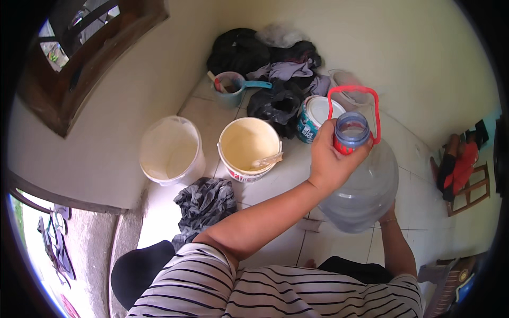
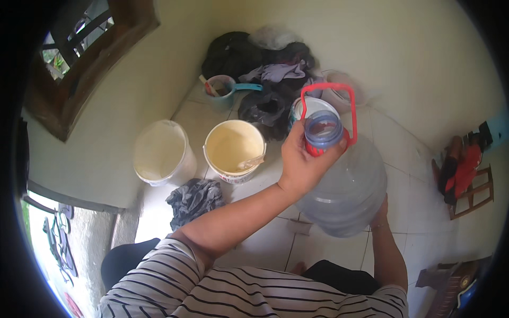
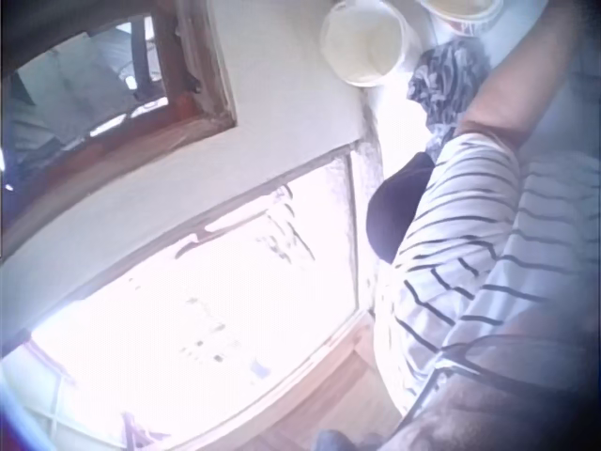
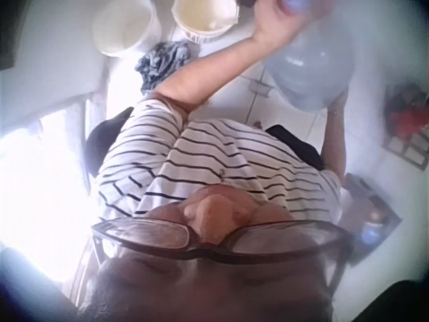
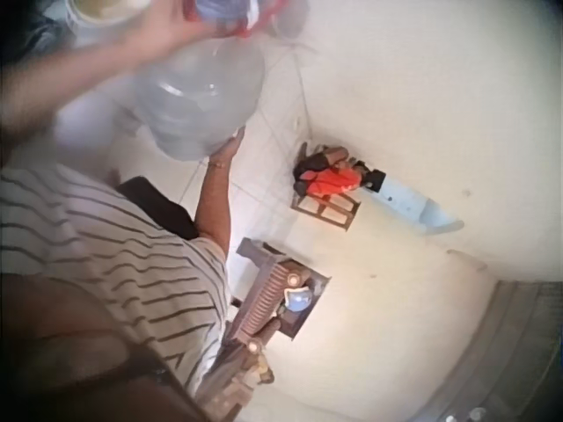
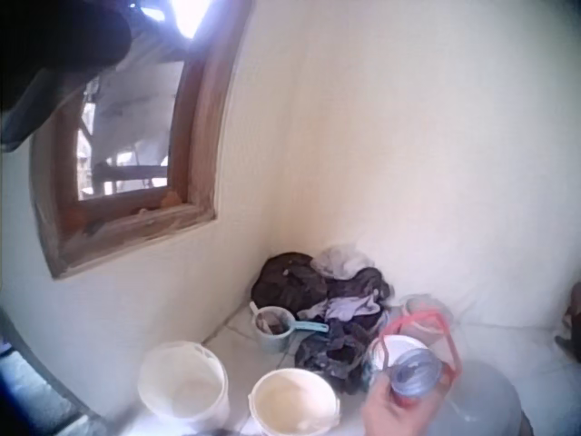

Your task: The person mixes paint in buckets by hand and with a stick, pouring water from a large bottle into a bucket and stirring the contents.

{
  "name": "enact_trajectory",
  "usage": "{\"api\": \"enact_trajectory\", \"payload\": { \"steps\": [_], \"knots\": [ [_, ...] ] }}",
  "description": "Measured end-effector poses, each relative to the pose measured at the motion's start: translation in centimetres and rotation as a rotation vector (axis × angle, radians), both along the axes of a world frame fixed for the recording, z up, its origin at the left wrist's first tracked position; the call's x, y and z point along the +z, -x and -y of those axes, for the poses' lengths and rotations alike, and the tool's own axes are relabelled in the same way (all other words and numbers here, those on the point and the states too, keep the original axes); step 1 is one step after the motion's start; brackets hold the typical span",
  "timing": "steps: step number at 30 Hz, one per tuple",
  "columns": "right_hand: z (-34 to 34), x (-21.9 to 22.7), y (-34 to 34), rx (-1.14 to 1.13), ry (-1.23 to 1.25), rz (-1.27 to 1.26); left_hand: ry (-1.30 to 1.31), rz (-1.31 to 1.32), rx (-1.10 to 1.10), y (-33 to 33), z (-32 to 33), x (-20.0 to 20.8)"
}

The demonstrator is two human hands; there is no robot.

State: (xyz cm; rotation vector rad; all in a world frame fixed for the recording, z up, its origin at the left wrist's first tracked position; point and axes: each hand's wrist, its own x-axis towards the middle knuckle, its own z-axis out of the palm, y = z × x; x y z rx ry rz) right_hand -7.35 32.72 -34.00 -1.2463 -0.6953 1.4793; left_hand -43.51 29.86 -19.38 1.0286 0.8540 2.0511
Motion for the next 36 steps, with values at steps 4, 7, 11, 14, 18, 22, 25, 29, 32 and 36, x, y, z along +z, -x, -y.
{"api": "enact_trajectory", "payload": {
  "steps": [4, 7, 11, 14, 18, 22, 25, 29, 32, 36],
  "knots": [
    [-1.8, -3.5, 0.8, -0.022, 0.061, -0.057, 0.01, -0.122, -0.025, -2.1, -0.7, -0.7],
    [-3.1, -5.1, 1.1, -0.028, 0.108, -0.071, -0.007, -0.226, -0.009, -4.0, -1.5, -1.6],
    [-3.7, -6.5, 0.3, -0.032, 0.171, -0.064, -0.012, -0.412, 0.018, -5.8, -1.5, 0.3],
    [-3.5, -6.9, -0.4, -0.007, 0.226, -0.038, -0.074, -0.458, 0.04, -7.7, -1.7, 0.5],
    [-2.1, -7.1, -2.1, 0.043, 0.316, 0.009, -0.071, -0.591, 0.06, -10.3, -1.7, 1.4],
    [0.9, -6.9, -3.7, 0.147, 0.455, 0.065, -0.062, -0.655, 0.048, -11.6, -2.3, 1.5],
    [3.7, -7.2, -4.8, 0.249, 0.582, 0.1, -0.05, -0.717, 0.017, -13.0, -2.0, 1.7],
    [7.6, -8.4, -4.9, 0.433, 0.793, 0.111, -0.02, -0.71, 0.055, -13.8, -2.4, 1.9],
    [8.4, -9.2, -1.7, 0.625, 0.858, 0.148, 0.01, -0.803, -0.078, -13.9, -2.2, 1.7],
    [8.8, -6.9, 3.3, 0.547, 0.833, 0.109, -0.022, -0.978, -0.212, -13.6, -1.8, 0.2]
  ]
}}
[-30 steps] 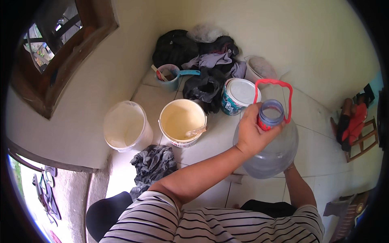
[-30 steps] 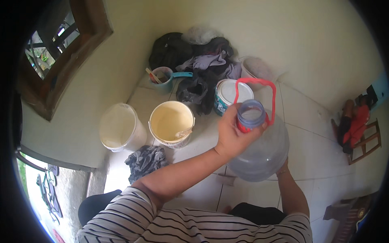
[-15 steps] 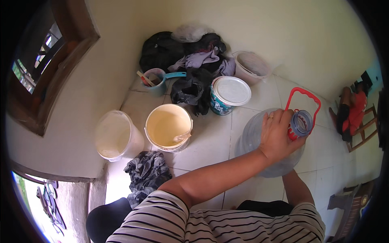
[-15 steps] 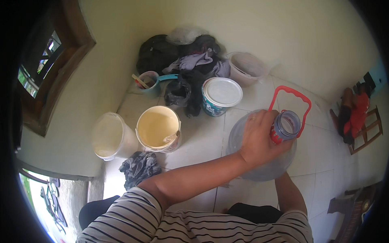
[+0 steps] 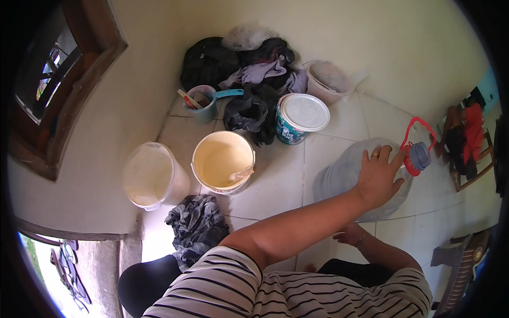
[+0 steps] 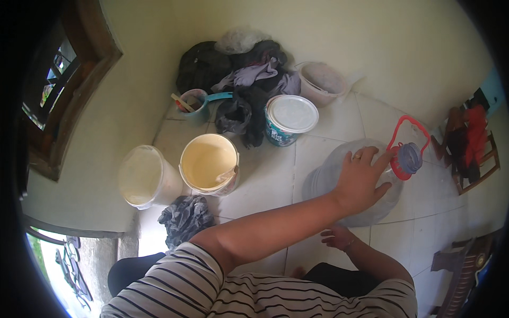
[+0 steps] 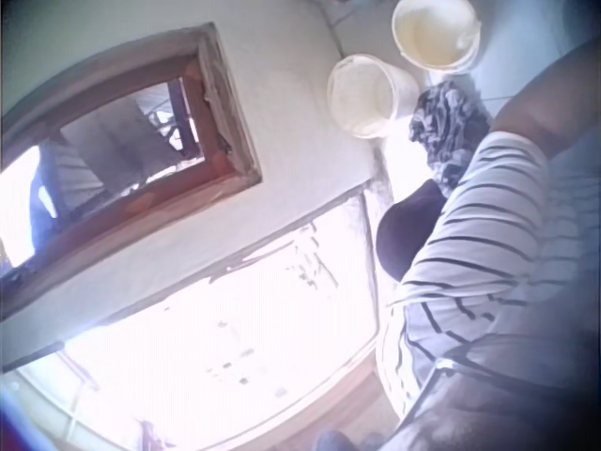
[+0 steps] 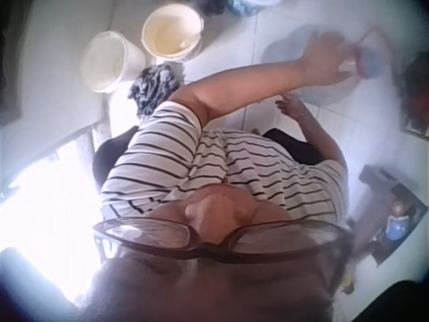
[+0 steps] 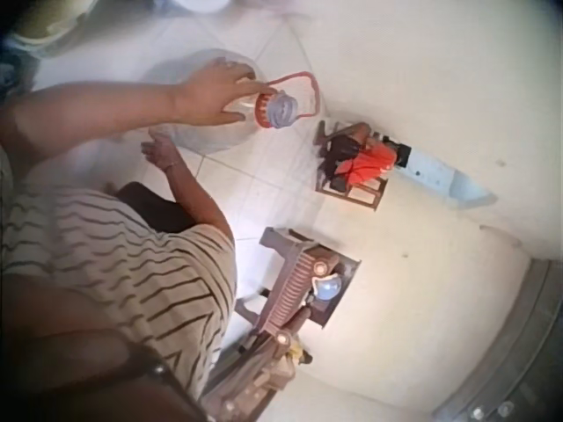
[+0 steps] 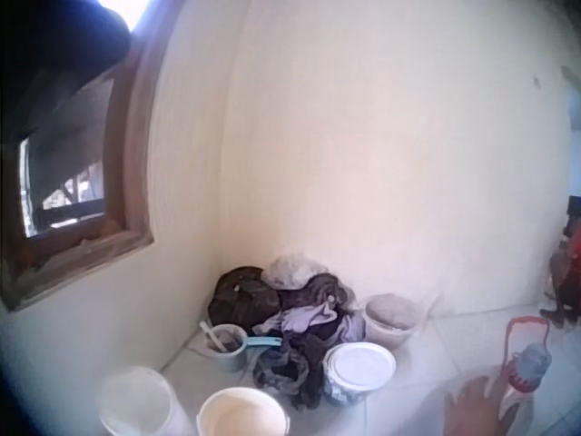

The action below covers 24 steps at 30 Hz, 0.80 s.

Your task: The person mixes paint in buckets by hand and with a stick, pouring water from a large bottle into a bucket and stirring the contents.

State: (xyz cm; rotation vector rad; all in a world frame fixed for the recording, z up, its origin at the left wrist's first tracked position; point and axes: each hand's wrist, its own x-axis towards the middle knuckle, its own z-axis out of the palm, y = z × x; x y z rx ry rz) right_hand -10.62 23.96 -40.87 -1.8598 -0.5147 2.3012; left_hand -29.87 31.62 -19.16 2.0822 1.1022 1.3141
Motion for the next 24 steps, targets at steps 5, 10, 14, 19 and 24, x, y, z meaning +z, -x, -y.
{"api": "enact_trajectory", "payload": {
  "steps": [5, 10, 14, 19, 24],
  "knots": [
    [0.4, 1.6, 1.3, -0.155, -0.226, 0.093, 0.001, -0.119, -0.065, 0.7, 0.5, -0.2],
    [-1.9, 3.7, 3.8, -0.271, -0.509, 0.205, -0.034, -0.102, -0.145, 2.3, 3.1, -2.4],
    [-5.1, 1.2, 4.5, -0.28, -0.417, 0.238, 0.214, -0.306, -0.523, 7.9, 6.5, -3.7],
    [-10.2, 0.5, 4.4, -0.374, -0.519, 0.352, 0.63, -0.859, -0.902, 17.2, 9.1, 0.4],
    [-15.6, -0.6, 2.8, -0.371, -0.532, 0.396, 0.897, -0.865, -0.573, 28.5, 13.0, 2.0]
  ]
}}
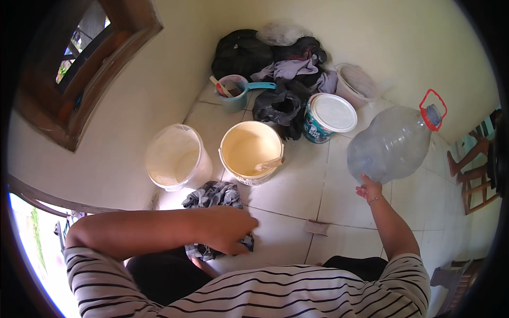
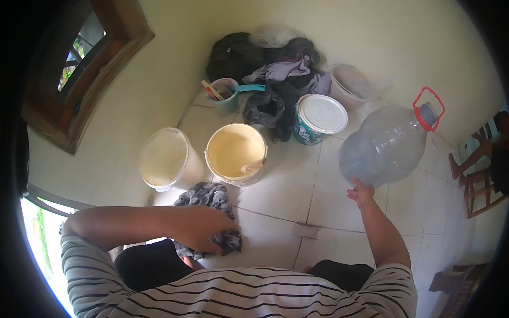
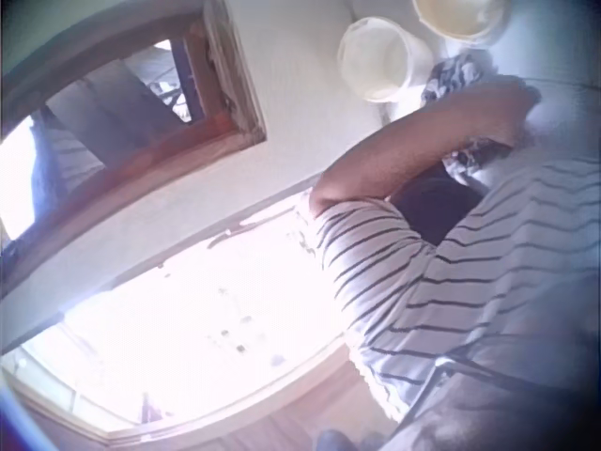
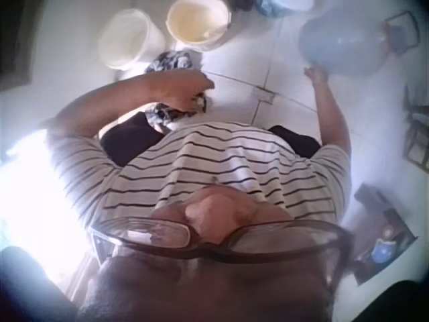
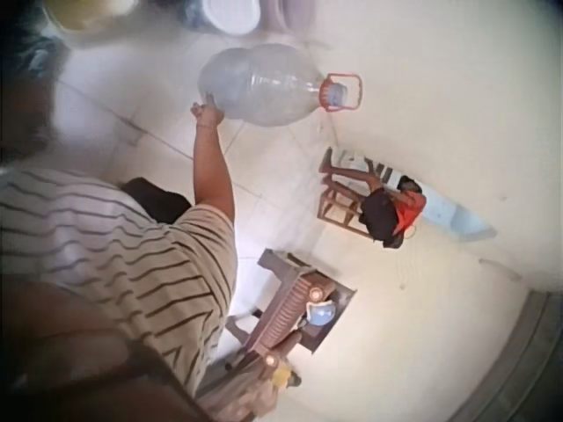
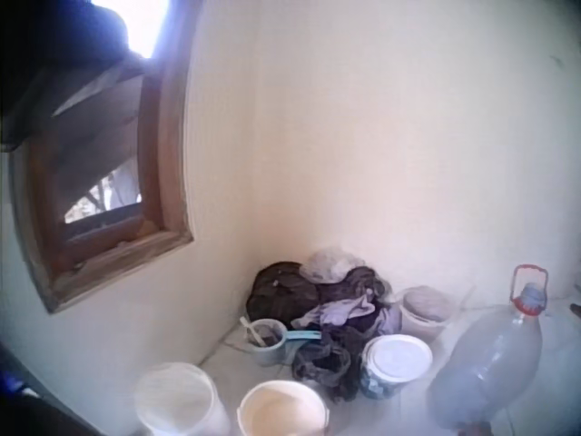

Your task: The person mixes paint in buckets by hand and with a stick, pouring water from a large bottle into a bucket and stirring the contents.

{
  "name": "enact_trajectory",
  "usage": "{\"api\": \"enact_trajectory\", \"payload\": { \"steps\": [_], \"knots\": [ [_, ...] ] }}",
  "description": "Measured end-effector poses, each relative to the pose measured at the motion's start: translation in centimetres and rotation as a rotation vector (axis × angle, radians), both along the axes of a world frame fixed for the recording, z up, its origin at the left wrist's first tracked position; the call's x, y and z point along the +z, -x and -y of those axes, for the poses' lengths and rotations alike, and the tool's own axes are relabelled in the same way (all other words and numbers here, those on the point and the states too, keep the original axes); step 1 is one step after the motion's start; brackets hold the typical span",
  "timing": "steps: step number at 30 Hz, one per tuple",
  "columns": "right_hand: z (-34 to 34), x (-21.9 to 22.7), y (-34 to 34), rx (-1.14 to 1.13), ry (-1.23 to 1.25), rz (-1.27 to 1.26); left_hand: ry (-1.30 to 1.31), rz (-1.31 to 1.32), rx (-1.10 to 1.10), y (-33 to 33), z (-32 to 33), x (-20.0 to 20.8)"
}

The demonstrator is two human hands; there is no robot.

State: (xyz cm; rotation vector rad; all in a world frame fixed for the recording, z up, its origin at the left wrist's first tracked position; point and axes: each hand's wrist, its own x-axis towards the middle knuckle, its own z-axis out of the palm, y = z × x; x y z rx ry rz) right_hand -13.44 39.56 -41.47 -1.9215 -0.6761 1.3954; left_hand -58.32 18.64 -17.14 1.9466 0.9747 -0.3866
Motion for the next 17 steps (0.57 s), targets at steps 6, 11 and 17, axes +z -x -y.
{"api": "enact_trajectory", "payload": {
  "steps": [6, 11, 17],
  "knots": [
    [-1.0, 6.2, 0.5, 0.318, 0.107, 0.134, 0.054, -0.103, 0.264, 9.4, 5.7, -1.8],
    [1.8, 13.4, 12.5, 0.859, 0.102, 0.17, 0.295, -0.196, 0.442, 14.5, 7.1, -7.4],
    [7.2, 17.4, 28.8, 1.325, -0.488, 0.94, -0.305, 0.091, 0.546, 15.7, 12.0, -16.9]
  ]
}}
